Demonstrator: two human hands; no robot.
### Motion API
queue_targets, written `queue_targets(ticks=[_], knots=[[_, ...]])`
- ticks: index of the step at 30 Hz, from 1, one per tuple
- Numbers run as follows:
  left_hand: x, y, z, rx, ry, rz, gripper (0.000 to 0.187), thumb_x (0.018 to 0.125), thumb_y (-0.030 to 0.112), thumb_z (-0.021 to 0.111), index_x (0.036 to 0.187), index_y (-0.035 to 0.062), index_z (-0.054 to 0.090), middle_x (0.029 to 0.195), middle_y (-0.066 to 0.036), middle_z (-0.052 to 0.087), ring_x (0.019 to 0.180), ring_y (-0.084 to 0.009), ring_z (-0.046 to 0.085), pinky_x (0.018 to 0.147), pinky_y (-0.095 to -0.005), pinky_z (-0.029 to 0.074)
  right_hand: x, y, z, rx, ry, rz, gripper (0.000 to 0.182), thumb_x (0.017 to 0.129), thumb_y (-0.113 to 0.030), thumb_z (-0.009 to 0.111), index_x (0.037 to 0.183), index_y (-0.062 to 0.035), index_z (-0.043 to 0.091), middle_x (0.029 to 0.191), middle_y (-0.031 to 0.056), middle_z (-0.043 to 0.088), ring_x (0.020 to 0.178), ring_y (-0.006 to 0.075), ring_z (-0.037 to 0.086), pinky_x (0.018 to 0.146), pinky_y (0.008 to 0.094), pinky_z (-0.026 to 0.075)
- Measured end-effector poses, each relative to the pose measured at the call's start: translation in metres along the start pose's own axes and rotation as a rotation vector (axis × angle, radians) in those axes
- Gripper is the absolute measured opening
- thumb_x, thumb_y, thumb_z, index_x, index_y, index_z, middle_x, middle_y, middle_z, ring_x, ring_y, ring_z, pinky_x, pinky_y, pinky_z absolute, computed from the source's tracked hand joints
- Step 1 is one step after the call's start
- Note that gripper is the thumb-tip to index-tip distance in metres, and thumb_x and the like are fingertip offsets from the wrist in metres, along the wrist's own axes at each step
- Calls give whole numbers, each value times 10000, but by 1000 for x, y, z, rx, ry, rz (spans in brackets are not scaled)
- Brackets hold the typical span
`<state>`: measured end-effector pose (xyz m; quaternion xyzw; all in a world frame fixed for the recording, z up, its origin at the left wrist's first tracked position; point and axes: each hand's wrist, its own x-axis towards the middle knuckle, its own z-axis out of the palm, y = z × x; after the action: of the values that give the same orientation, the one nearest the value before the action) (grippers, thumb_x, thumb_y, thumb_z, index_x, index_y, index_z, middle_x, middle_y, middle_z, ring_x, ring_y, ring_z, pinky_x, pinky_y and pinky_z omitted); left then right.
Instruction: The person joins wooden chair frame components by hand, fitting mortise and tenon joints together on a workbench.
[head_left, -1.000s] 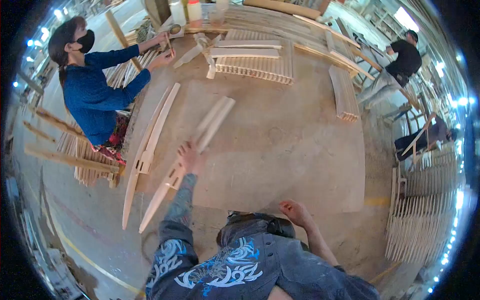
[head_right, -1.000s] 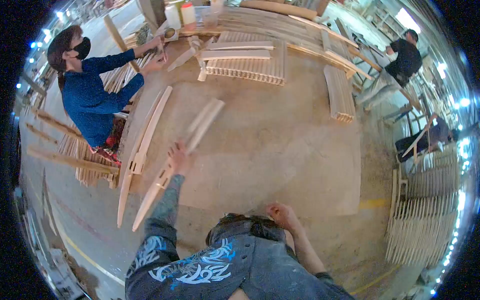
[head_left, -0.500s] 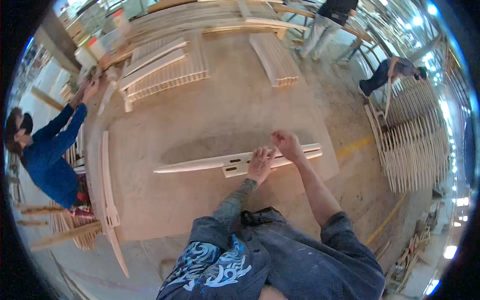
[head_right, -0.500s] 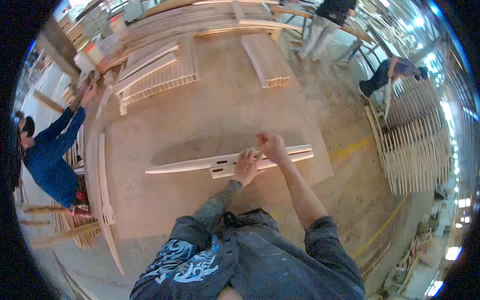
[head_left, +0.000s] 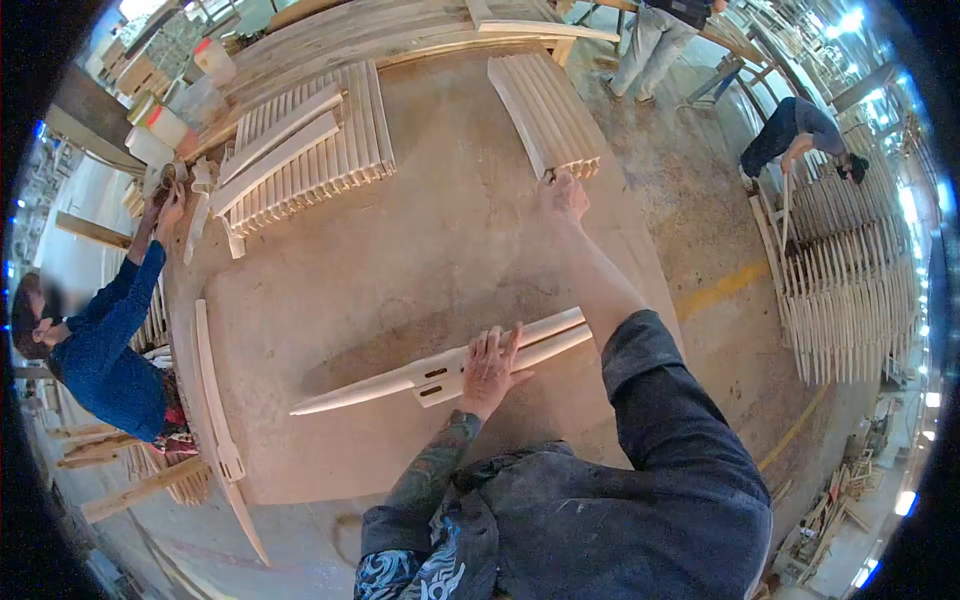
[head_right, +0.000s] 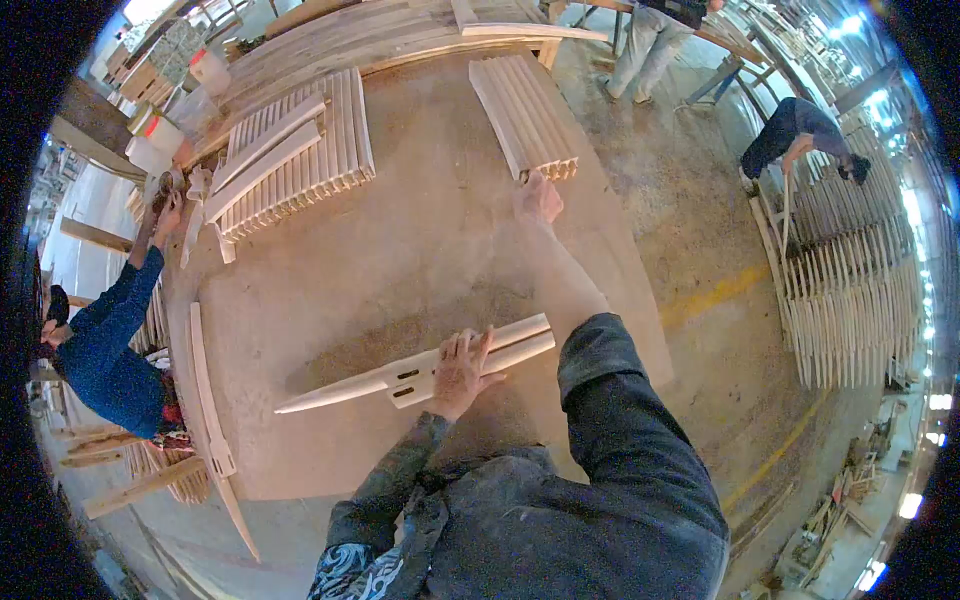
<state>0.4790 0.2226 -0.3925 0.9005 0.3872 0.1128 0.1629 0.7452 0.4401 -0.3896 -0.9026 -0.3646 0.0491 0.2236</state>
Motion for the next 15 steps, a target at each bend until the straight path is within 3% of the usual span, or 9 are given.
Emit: queue_targets(ticks=[3, 5, 8, 10, 13, 15], knots=[[-6, -9, -31, -109, -13, -51, 872, 773, 578, 650, 1453, 131, 337, 1290, -178, 405, 1211, -358, 392, 1017, -484, 333, 18, 6, 14, -63, -20, -9, 294, 792, -328, 593, 1007, -159, 701, 942, 120, 695, 912, 297, 663, 764, 412, 513], [-15, -17, -58, -76, 24, -94, 846, 788, 556, 650, 1427, 77, 372, 1338, -224, 402, 1231, -397, 387, 1020, -508, 316, 3, 5, 2, 15, 19, -144, 259, 784, -331, 601, 889, -132, 729, 871, 125, 702, 833, 297, 675, 732, 419, 514], [-30, -51, -56, 36, 175, -192, 803, 780, 533, 673, 1421, 138, 395, 1333, -223, 400, 1185, -405, 423, 981, -514, 375, -67, -17, -45, 177, -107, -158, 268, 768, -331, 621, 819, -90, 727, 763, 120, 700, 722, 285, 680, 684, 414, 513], [-32, -69, -59, 21, 245, -213, 795, 770, 495, 698, 1415, 139, 402, 1322, -234, 416, 1172, -423, 435, 970, -527, 383, -123, -19, -75, 331, -132, -199, 273, 753, -329, 661, 727, -58, 683, 722, 149, 678, 693, 321, 666, 620, 407, 510], [-24, -65, -83, -66, 336, -235, 759, 767, 426, 728, 1389, 112, 428, 1324, -243, 442, 1208, -427, 431, 992, -531, 371, -195, -23, -147, 486, -214, -161, 254, 732, -299, 700, 729, -47, 676, 675, 140, 665, 651, 292, 660, 595, 407, 503], [-11, -53, -110, -134, 367, -221, 729, 774, 395, 733, 1369, 85, 449, 1339, -241, 451, 1257, -414, 416, 1024, -523, 349, -223, -18, -188, 543, -150, -257, 211, 743, -259, 715, 751, -53, 665, 647, 121, 646, 596, 263, 638, 598, 399, 491]])
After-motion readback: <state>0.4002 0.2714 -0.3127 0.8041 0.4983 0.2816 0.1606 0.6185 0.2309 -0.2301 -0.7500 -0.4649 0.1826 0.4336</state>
